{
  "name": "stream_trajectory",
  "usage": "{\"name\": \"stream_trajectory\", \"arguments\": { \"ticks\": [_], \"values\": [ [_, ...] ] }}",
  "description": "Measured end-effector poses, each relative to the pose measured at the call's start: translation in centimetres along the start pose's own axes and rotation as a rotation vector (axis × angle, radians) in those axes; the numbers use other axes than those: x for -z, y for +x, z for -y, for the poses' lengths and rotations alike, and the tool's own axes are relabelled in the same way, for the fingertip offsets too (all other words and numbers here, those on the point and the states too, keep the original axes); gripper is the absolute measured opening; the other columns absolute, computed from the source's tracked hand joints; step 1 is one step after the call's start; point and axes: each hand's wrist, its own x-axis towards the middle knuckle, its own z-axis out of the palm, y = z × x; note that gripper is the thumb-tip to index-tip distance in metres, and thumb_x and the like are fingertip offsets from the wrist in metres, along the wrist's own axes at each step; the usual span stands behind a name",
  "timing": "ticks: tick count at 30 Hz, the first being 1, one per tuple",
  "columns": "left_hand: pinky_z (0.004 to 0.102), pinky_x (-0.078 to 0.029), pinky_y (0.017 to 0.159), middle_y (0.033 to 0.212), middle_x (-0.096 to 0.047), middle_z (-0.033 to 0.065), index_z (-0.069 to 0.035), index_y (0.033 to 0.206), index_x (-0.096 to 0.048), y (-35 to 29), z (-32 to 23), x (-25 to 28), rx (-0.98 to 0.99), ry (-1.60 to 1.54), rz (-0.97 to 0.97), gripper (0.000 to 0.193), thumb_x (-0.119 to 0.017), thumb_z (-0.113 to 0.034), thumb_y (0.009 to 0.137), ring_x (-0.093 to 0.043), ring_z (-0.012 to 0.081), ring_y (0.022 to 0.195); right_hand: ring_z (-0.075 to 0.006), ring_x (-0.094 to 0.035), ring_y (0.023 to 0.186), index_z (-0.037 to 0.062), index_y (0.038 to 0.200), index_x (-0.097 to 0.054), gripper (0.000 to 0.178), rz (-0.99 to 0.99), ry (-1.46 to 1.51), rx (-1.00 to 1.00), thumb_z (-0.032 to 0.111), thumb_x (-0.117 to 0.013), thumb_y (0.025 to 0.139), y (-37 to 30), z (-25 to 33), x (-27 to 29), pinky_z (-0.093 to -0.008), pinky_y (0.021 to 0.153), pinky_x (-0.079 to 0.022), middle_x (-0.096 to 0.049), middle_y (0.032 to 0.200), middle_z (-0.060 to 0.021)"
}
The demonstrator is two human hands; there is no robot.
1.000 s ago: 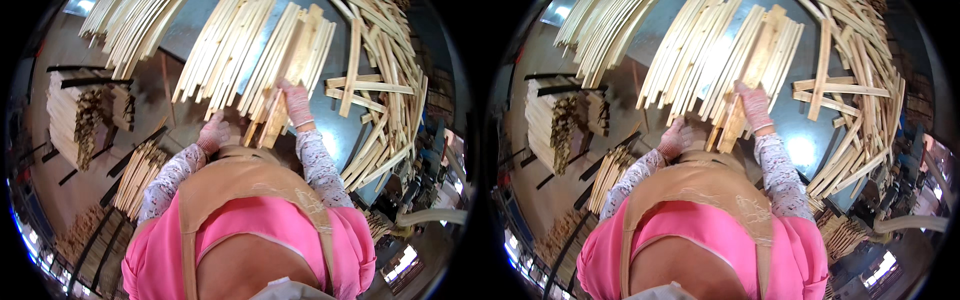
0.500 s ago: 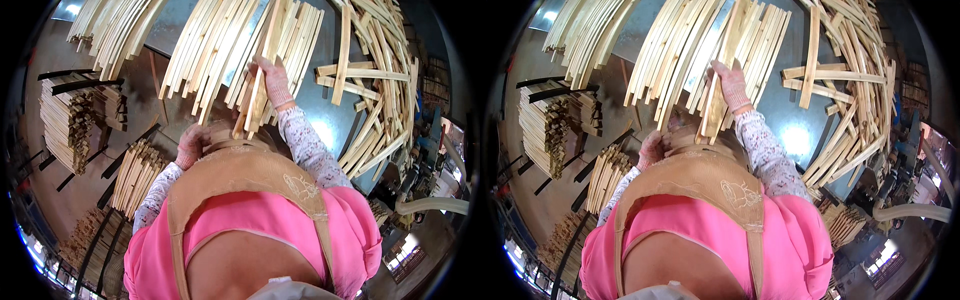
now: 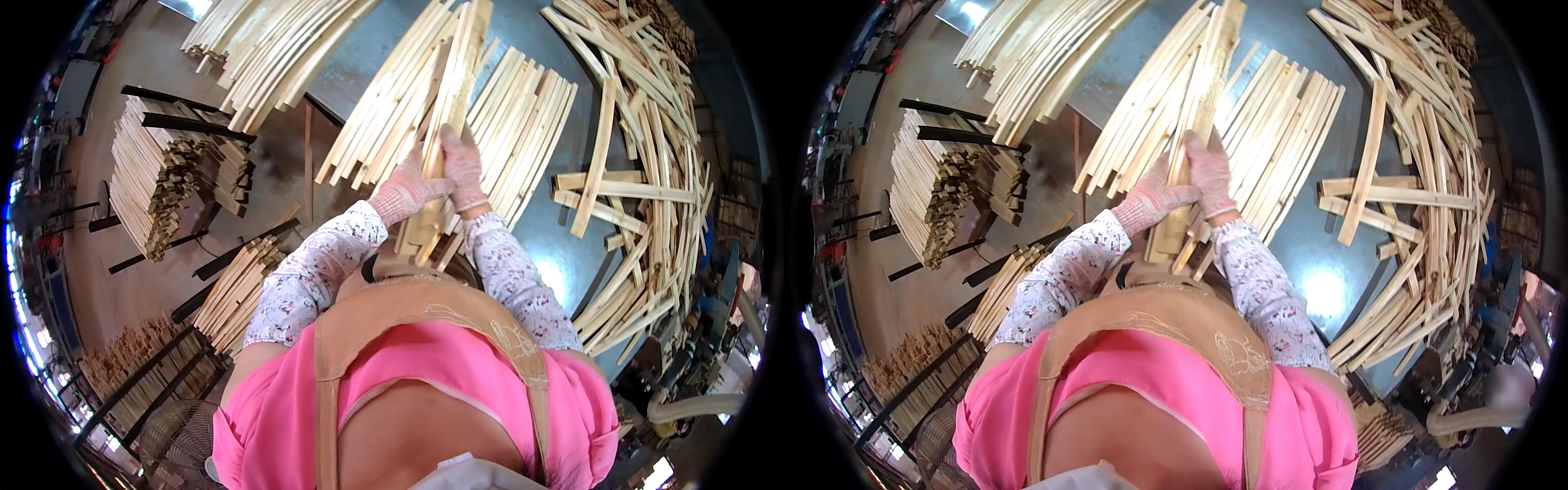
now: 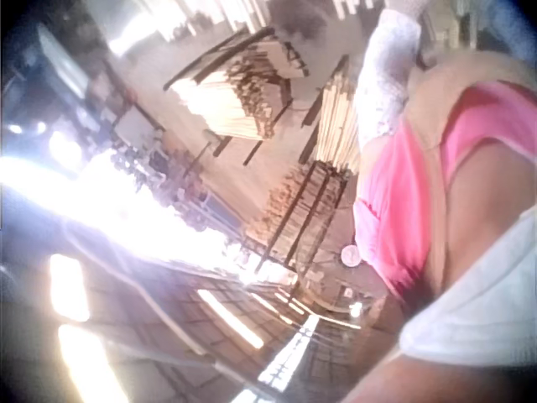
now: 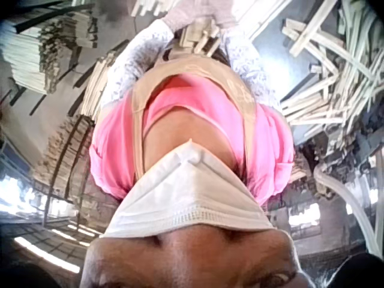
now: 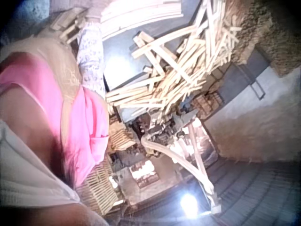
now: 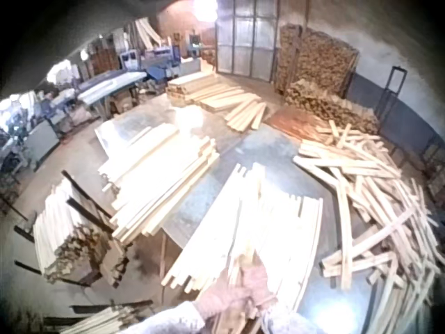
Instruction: The person sorts thin wooden strips on a metal table, picking them up from a pile and arranging them into neat stacks. The worker repeatedly handles the strips, aligning them and moving them between piles.
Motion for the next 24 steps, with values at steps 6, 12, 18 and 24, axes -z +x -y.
{"name": "stream_trajectory", "arguments": {
  "ticks": [6,12,18,24],
  "values": [
    [0.0405,-0.065,0.091,0.115,-0.074,0.0204,0.002,0.153,-0.048,5.5,-1.1,11.5,0.344,0.251,-0.188,0.072,-0.077,-0.034,0.098,-0.075,0.0244,0.097,-0.0393,-0.064,0.132,-0.0068,0.155,-0.049,0.071,-0.374,-0.651,0.052,0.029,-0.073,0.098,1.3,-2.3,15.2,-0.0438,0.111,-0.051,-0.065,0.144,-0.0279],
    [0.0459,-0.026,0.133,0.164,-0.045,0.0188,0.005,0.152,-0.053,13.2,3.2,23.1,0.139,1.167,-0.358,0.073,-0.070,-0.039,0.097,-0.035,0.0365,0.158,-0.0451,-0.060,0.136,-0.0072,0.152,-0.054,0.081,-0.471,-0.597,-0.385,0.044,-0.075,0.093,-0.3,-7.2,17.1,-0.0463,0.115,-0.047,-0.059,0.149,-0.0343],
    [0.0493,-0.036,0.125,0.168,-0.040,0.0162,-0.018,0.165,-0.042,16.5,7.1,25.4,-0.071,1.161,-0.499,0.073,-0.065,-0.041,0.100,-0.041,0.0355,0.154,-0.0492,-0.056,0.138,-0.0068,0.151,-0.055,0.088,-0.454,-0.614,-0.345,0.053,-0.073,0.090,4.1,-8.3,10.4,-0.0487,0.118,-0.044,-0.054,0.150,-0.0363],
    [0.0470,-0.045,0.116,0.153,-0.058,0.0155,-0.016,0.157,-0.053,13.1,7.3,23.7,-0.317,1.137,-0.611,0.058,-0.055,-0.044,0.106,-0.057,0.0356,0.138,-0.0514,-0.056,0.134,-0.0009,0.151,-0.057,0.083,-0.388,-0.729,-0.315,0.052,-0.073,0.090,7.9,-8.9,5.8,-0.0520,0.116,-0.045,-0.055,0.146,-0.0361]
  ]
}}
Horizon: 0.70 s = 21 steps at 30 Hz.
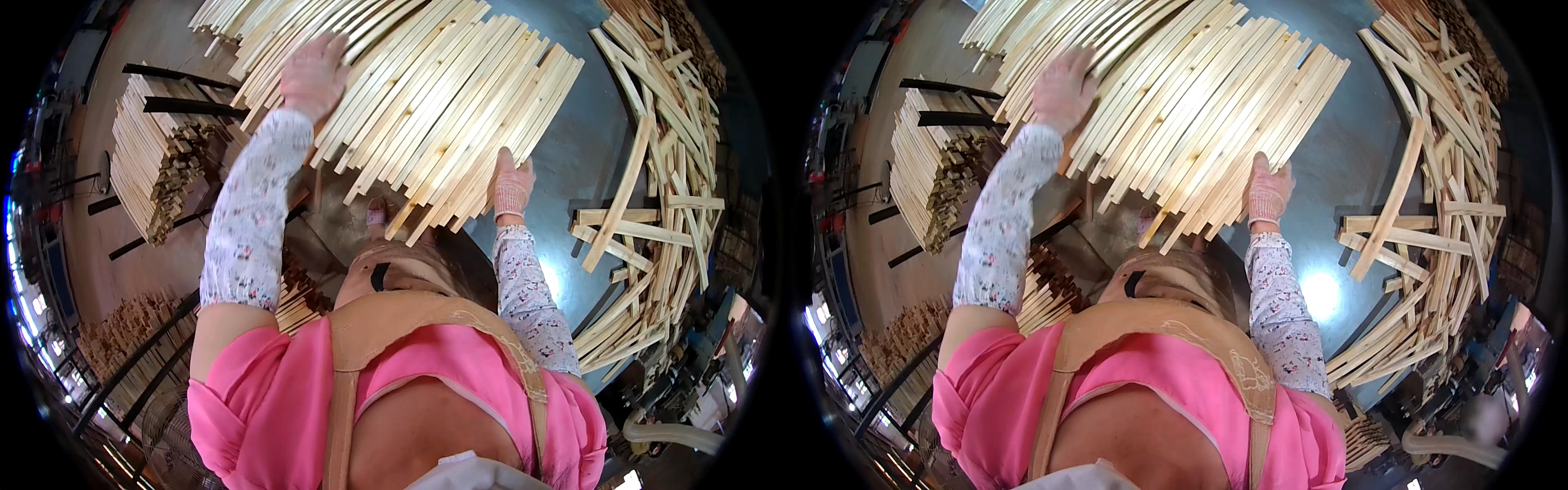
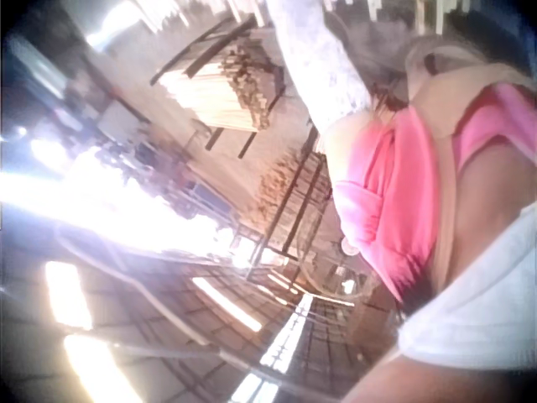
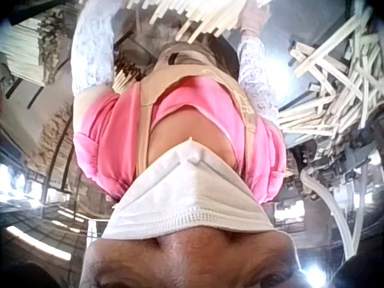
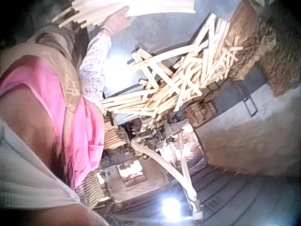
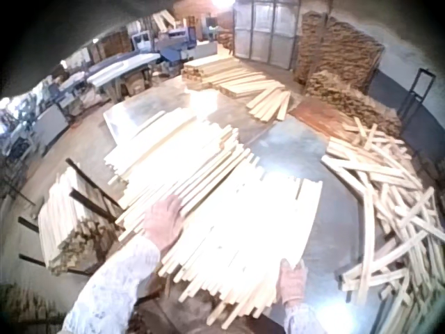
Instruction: The person sorts thin wooden strips on a metal table, picking them up from a pile and arranging them into neat stacks. The worker repeatedly handles the strips, aligning them and moving them between piles.
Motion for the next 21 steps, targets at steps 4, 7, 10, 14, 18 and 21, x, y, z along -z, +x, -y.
{"name": "stream_trajectory", "arguments": {
  "ticks": [4,7,10,14,18,21],
  "values": [
    [0.0430,-0.049,0.113,0.135,-0.073,0.0134,-0.005,0.131,-0.072,-10.1,-1.1,1.8,0.485,-0.357,0.222,0.039,-0.065,-0.032,0.104,-0.067,0.0292,0.128,-0.0508,-0.058,0.132,0.0015,0.152,-0.057,0.079,-0.047,0.011,0.016,0.049,-0.074,0.092,-0.5,1.0,-0.7,-0.0515,0.116,-0.045,-0.056,0.144,-0.0346],
    [0.0400,-0.050,0.110,0.136,-0.071,0.0204,0.000,0.145,-0.061,-17.5,0.8,-3.3,0.991,-0.520,0.082,0.061,-0.072,-0.039,0.100,-0.066,0.0303,0.129,-0.0502,-0.059,0.130,0.0000,0.149,-0.059,0.077,-0.102,-0.050,0.022,0.049,-0.074,0.092,-1.1,1.6,-0.8,-0.0510,0.114,-0.046,-0.058,0.142,-0.0349],
    [0.0357,-0.055,0.094,0.129,-0.072,0.0178,0.001,0.151,-0.053,-19.4,2.3,-5.5,1.313,-1.177,0.090,0.071,-0.080,-0.035,0.097,-0.071,0.0240,0.108,-0.0501,-0.061,0.129,-0.0060,0.142,-0.063,0.077,-0.126,-0.009,0.060,0.050,-0.073,0.090,-1.2,2.3,-1.1,-0.0503,0.111,-0.048,-0.062,0.140,-0.0368],
    [0.0317,-0.057,0.073,0.110,-0.075,0.0081,0.000,0.137,-0.063,-19.6,2.2,-7.7,1.211,-1.311,-0.003,0.055,-0.086,-0.024,0.092,-0.067,0.0150,0.081,-0.0499,-0.059,0.131,-0.0043,0.147,-0.059,0.079,-0.157,-0.010,0.058,0.050,-0.075,0.091,0.0,0.8,-1.4,-0.0511,0.114,-0.046,-0.057,0.144,-0.0357],
    [0.0326,-0.056,0.077,0.106,-0.077,0.0082,-0.002,0.130,-0.068,-19.7,1.6,-7.7,1.049,-0.900,-0.104,0.047,-0.085,-0.024,0.092,-0.070,0.0167,0.086,-0.0496,-0.057,0.135,-0.0060,0.146,-0.059,0.079,-0.054,-0.016,0.022,0.048,-0.075,0.090,-1.3,3.5,-1.0,-0.0513,0.115,-0.045,-0.057,0.144,-0.0357],
    [0.0341,-0.054,0.096,0.120,-0.076,0.0159,-0.007,0.134,-0.070,-16.6,1.2,-4.9,0.983,-0.952,-0.221,0.048,-0.083,-0.028,0.093,-0.072,0.0229,0.107,-0.0499,-0.058,0.132,-0.0100,0.141,-0.060,0.079,0.077,0.245,0.058,0.047,-0.075,0.089,-2.5,6.1,-1.7,-0.0518,0.113,-0.046,-0.060,0.141,-0.0375]
  ]
}}
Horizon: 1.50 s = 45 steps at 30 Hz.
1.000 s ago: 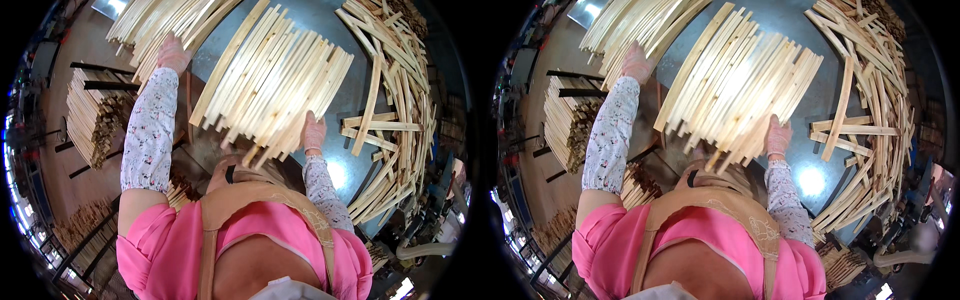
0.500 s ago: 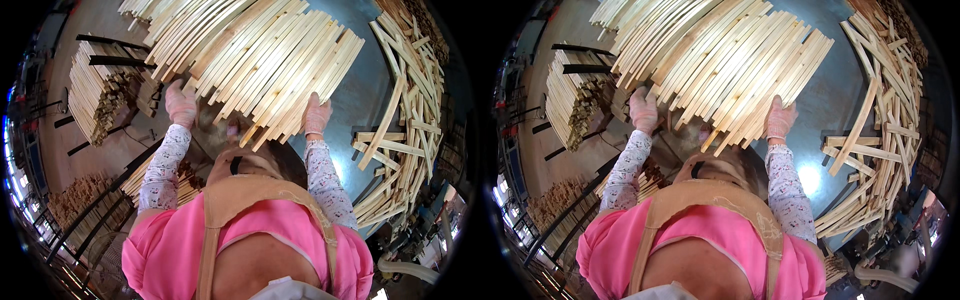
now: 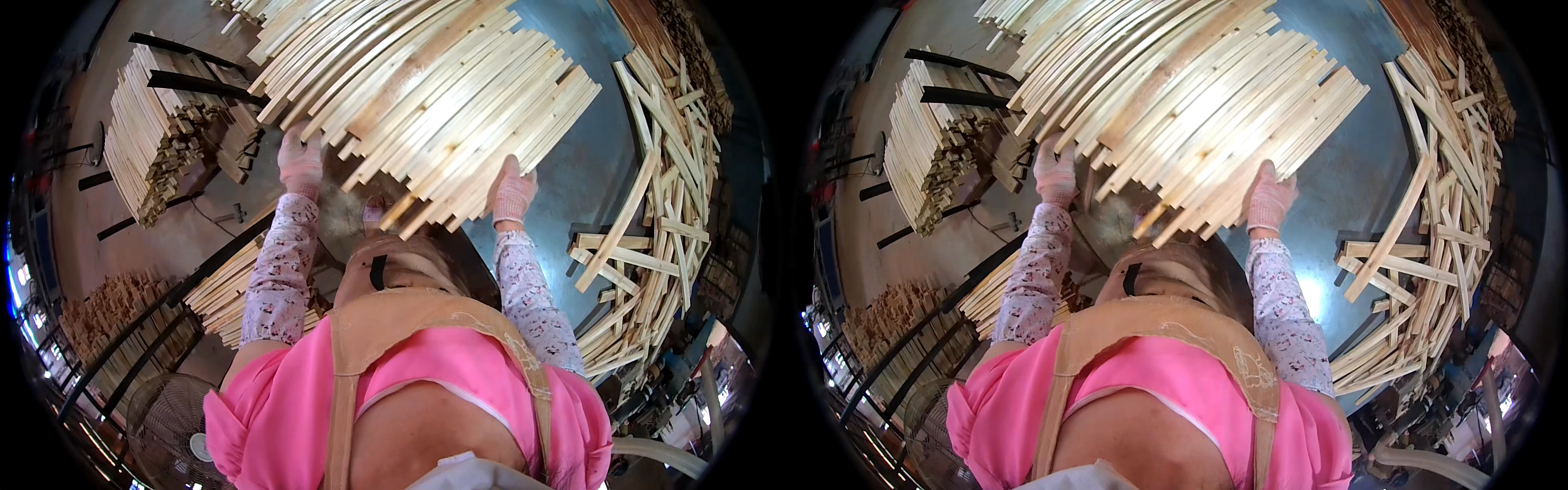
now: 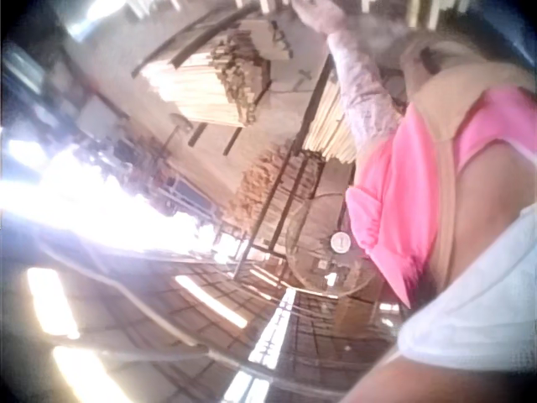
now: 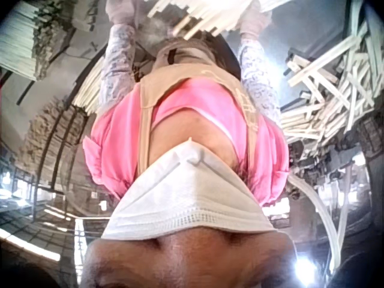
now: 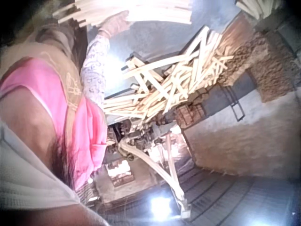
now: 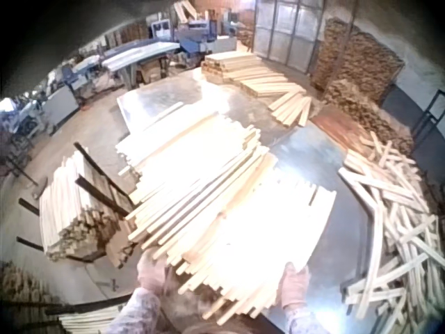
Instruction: The person sorts thin wooden strips on a metal table, picking them up from a pile and arranging them into neat stacks. The worker repeatedly handles the strips, aligning them and moving them between piles.
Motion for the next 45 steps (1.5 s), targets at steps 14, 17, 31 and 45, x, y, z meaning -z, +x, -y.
{"name": "stream_trajectory", "arguments": {
  "ticks": [14,17,31,45],
  "values": [
    [0.0514,-0.051,0.108,0.128,-0.073,0.0146,-0.016,0.155,-0.051,1.6,-13.5,-6.6,-0.064,1.016,0.556,0.071,-0.072,-0.047,0.095,-0.065,0.0348,0.128,-0.0461,-0.064,0.122,-0.0006,0.143,-0.061,0.064,0.211,-0.134,0.097,0.033,-0.078,0.091,4.1,-3.9,3.2,-0.0486,0.105,-0.051,-0.069,0.133,-0.0248],
    [0.0541,-0.058,0.089,0.118,-0.076,0.0178,-0.012,0.132,-0.062,3.0,-11.5,-5.7,-0.354,1.051,0.455,0.047,-0.056,-0.049,0.104,-0.074,0.0416,0.107,-0.0429,-0.065,0.121,0.0016,0.145,-0.060,0.065,-0.044,-0.335,0.428,0.034,-0.078,0.091,3.0,-0.5,4.2,-0.0465,0.106,-0.051,-0.071,0.129,-0.0256],
    [0.0511,-0.037,0.123,0.152,-0.061,0.0114,-0.016,0.151,-0.054,3.0,-14.0,-6.9,-0.667,1.059,0.660,0.059,-0.048,-0.055,0.107,-0.054,0.0262,0.145,-0.0367,-0.071,0.102,-0.0121,0.140,-0.044,0.072,0.492,-0.101,0.195,0.028,-0.075,0.088,7.1,17.0,-16.4,-0.0414,0.092,-0.057,-0.070,0.112,-0.0289],
    [0.0536,-0.014,0.134,0.166,-0.047,0.0036,-0.017,0.159,-0.046,9.0,-8.0,-4.9,-0.974,1.495,0.570,0.051,-0.041,-0.028,0.110,-0.031,0.0239,0.161,-0.0182,-0.061,0.058,-0.0057,0.112,-0.062,0.034,0.509,0.109,0.180,0.018,-0.072,0.089,7.8,15.6,-16.4,-0.0348,0.054,-0.052,-0.067,0.081,-0.0103]
  ]
}}
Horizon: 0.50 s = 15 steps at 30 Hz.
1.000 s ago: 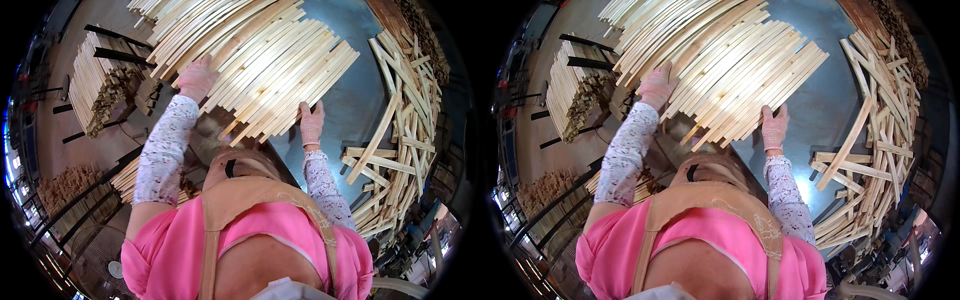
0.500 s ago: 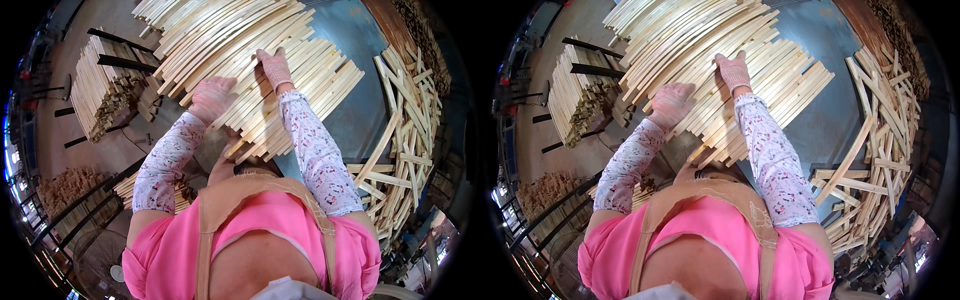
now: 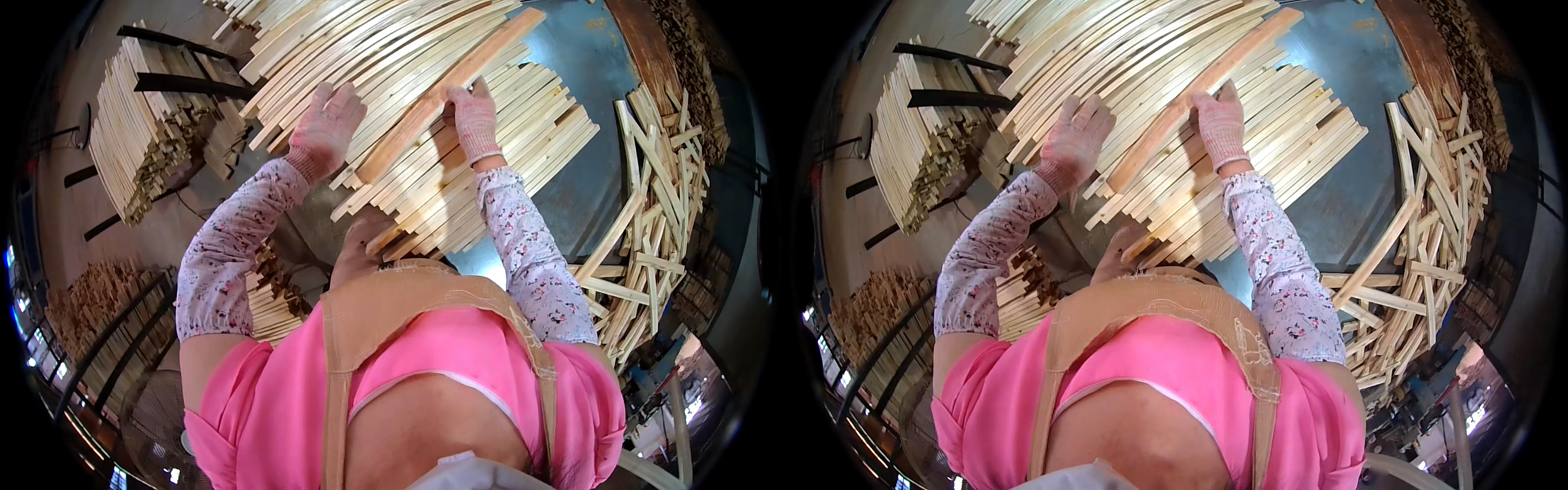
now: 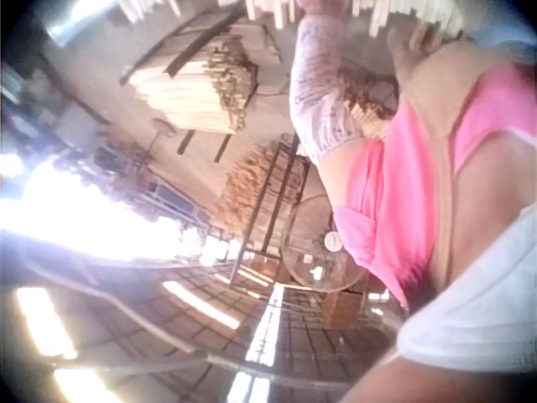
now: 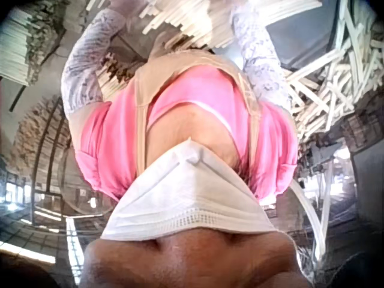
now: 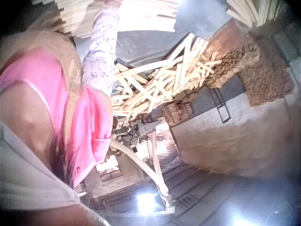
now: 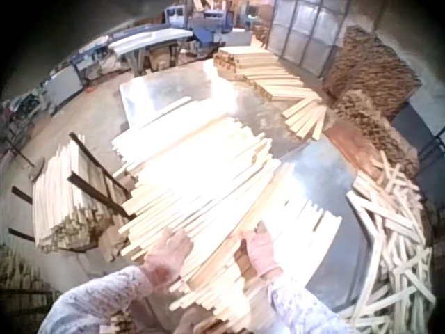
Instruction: The person sorts thin wooden strips on a metal table, picking them up from a pile and arranging them into neat stacks. The worker repeatedly handles the strips, aligning them and moving them between piles.
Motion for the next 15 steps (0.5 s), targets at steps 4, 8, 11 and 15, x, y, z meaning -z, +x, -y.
{"name": "stream_trajectory", "arguments": {
  "ticks": [4,8,11,15],
  "values": [
    [0.0490,-0.023,0.131,0.161,-0.049,0.0019,-0.018,0.151,-0.055,0.6,3.8,7.4,-0.153,-0.105,0.228,0.048,-0.054,-0.016,0.102,-0.036,0.0235,0.156,-0.0203,-0.064,0.062,-0.0079,0.119,-0.058,0.043,0.125,-0.046,-0.179,0.021,-0.073,0.090,-0.3,4.0,-2.4,-0.0382,0.057,-0.054,-0.069,0.087,-0.0151],
    [0.0469,-0.052,0.108,0.115,-0.077,0.0086,-0.015,0.112,-0.077,-4.5,4.0,4.5,0.469,-0.763,-0.442,0.019,-0.061,-0.018,0.103,-0.069,0.0294,0.123,-0.0380,-0.074,0.095,-0.0164,0.149,-0.034,0.081,0.184,-0.429,-0.067,0.033,-0.070,0.095,0.8,5.2,-6.6,-0.0443,0.088,-0.058,-0.074,0.102,-0.0300],
    [0.0473,-0.058,0.093,0.102,-0.079,0.0098,-0.014,0.105,-0.080,-11.2,-0.7,4.0,0.552,-0.977,-0.204,0.024,-0.067,-0.034,0.100,-0.075,0.0301,0.105,-0.0433,-0.075,0.109,-0.0208,0.158,-0.018,0.098,0.249,-0.462,-0.017,0.038,-0.067,0.097,0.5,3.7,-7.2,-0.0449,0.102,-0.057,-0.075,0.109,-0.0333],
    [0.0451,-0.057,0.096,0.115,-0.078,0.0155,-0.012,0.114,-0.078,-13.0,-7.5,2.6,0.609,-0.831,0.276,0.039,-0.067,-0.047,0.100,-0.073,0.0329,0.112,-0.0385,-0.073,0.118,-0.0094,0.160,-0.037,0.085,0.278,-0.404,0.153,0.041,-0.064,0.097,1.3,2.5,-3.8,-0.0446,0.107,-0.055,-0.076,0.124,-0.0285]
  ]
}}
